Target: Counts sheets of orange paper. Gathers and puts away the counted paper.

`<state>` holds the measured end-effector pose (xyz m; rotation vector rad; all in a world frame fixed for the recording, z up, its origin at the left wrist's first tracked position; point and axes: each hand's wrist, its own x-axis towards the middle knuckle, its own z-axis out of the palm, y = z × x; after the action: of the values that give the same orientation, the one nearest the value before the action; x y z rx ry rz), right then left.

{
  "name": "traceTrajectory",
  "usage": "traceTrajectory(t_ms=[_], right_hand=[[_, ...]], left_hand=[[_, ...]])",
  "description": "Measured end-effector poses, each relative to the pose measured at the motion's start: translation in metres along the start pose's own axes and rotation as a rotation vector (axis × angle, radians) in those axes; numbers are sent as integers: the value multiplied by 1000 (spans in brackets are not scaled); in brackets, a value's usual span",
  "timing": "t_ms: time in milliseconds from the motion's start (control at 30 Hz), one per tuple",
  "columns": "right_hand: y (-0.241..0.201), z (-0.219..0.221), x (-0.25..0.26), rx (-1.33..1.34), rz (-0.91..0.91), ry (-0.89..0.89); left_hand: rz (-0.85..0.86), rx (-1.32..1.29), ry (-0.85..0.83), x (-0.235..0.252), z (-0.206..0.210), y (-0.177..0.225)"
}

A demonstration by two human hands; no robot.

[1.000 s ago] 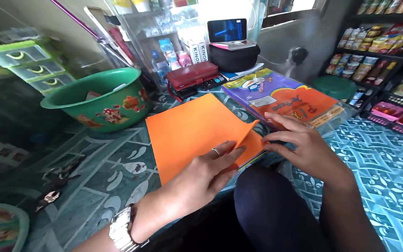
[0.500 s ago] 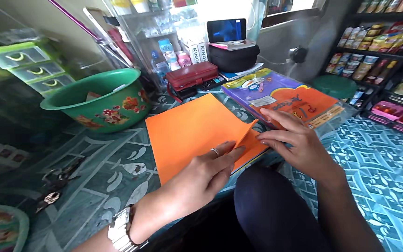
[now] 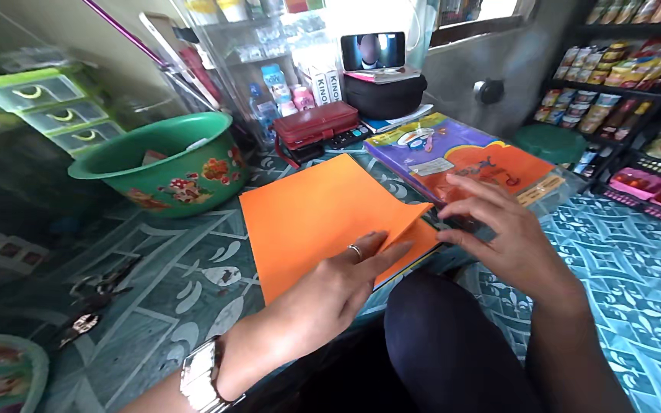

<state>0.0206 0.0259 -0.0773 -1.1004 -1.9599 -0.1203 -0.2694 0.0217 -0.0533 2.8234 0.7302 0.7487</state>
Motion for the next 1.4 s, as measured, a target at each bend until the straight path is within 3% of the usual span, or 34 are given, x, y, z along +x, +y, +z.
traceTrajectory(t_ms=[133,733,1100,1400], right_hand=[[2,3,-5,-11,-18,-82],[2,7,1,92,-85,-50],[-1,21,12,9,-249,210],[-1,24,13,-1,-232,254]], left_hand=[[-6,22,8,0,0,1],[-45,-13,14,-1,0,1],[-45,-27,12,-1,0,0],[-36,-27,9,-1,-1,1]])
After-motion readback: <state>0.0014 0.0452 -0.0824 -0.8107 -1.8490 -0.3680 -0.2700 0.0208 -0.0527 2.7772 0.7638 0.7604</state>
